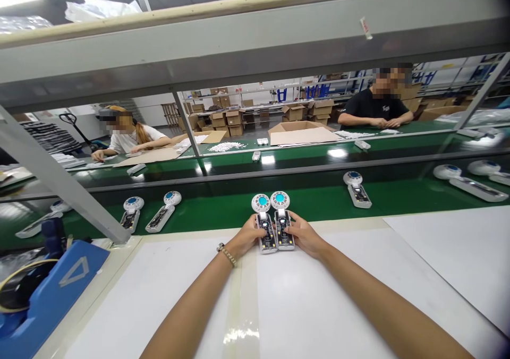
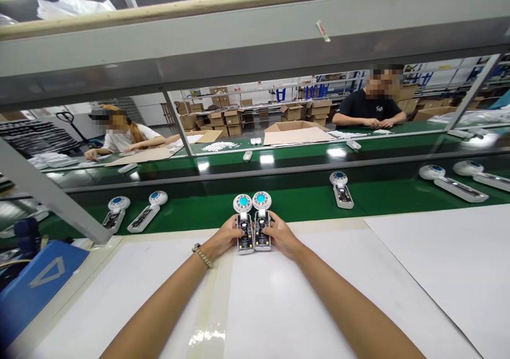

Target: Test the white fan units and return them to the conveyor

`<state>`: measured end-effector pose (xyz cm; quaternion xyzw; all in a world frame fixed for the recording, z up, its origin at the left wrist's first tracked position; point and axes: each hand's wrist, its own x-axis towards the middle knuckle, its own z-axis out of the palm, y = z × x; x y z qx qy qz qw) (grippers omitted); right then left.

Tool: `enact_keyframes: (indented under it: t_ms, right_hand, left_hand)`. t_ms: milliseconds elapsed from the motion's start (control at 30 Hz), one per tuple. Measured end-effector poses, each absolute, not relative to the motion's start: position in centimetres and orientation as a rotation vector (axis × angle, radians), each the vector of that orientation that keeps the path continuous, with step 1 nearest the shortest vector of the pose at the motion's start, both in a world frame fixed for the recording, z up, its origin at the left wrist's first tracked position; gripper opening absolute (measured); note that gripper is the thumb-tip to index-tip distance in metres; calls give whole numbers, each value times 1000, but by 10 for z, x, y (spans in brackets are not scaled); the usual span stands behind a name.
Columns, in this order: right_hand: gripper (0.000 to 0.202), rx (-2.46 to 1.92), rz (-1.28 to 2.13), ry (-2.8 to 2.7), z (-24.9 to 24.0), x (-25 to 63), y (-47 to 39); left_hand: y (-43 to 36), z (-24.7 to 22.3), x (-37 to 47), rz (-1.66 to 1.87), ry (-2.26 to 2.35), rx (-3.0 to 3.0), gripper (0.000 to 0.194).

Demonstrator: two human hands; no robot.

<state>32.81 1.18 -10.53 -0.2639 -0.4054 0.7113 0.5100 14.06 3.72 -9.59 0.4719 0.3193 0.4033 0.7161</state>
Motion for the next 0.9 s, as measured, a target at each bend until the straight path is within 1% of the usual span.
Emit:
enact_keyframes:
  t_ms: [200, 900]
  right_hand:
    - [60, -656, 1711, -959, -104, 326, 12]
    - [56, -651, 1722, -955, -102, 326, 11]
  left_hand:
    - [37, -94, 140, 882, 727, 1050, 51]
    - [34, -88, 141, 888, 730, 1023, 51]
